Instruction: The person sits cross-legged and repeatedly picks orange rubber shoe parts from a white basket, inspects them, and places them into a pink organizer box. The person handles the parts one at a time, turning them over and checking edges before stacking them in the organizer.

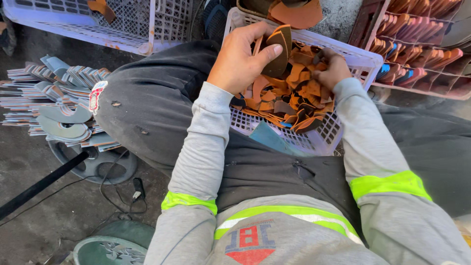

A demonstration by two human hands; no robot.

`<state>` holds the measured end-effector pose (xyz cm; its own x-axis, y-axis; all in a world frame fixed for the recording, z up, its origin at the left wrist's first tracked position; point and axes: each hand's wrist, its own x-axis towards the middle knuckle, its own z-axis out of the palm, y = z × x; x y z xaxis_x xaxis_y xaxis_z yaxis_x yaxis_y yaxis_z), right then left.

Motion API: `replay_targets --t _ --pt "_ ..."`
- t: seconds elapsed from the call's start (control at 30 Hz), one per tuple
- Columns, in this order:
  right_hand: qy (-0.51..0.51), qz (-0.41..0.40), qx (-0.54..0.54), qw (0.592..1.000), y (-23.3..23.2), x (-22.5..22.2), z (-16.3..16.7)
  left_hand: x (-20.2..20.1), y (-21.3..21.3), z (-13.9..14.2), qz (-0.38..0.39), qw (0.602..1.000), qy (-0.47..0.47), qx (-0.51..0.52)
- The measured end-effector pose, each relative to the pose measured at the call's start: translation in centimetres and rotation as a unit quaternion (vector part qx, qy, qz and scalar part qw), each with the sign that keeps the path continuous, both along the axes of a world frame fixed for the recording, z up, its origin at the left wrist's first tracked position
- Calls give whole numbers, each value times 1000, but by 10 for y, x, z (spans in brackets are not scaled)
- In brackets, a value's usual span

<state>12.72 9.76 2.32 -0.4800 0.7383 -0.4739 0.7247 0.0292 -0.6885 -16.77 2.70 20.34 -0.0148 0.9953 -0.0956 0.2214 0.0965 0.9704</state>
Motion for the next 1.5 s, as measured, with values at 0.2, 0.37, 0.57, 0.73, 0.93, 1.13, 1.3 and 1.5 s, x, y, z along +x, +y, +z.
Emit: replay_targets --t 0.2,0.37,0.57,0.73,0.93,1.13,1.3,1.5 --pt "-87 27 -14 996 1 20 2 2 2 2 1 999 17 -34" --pt "-118 -22 -64 991 4 17 12 3 1 3 -1 1000 16 -24" --pt "-143 -35 -64 987 2 16 22 2 0 4 0 999 11 -33" --pt "-184 77 -3 980 0 15 3 2 1 1 -11 1000 6 -26" --pt "-338 233 -47 910 -15 -16 8 0 1 7 17 1000 3 3" --pt "-248 202 34 947 -30 -59 29 -20 -12 40 114 982 -116 -98" --pt "-98 219 108 965 -28 -119 9 -38 -19 64 135 984 -116 4" --pt "-27 213 53 975 -9 -195 8 -36 -13 72 169 975 -125 -76"
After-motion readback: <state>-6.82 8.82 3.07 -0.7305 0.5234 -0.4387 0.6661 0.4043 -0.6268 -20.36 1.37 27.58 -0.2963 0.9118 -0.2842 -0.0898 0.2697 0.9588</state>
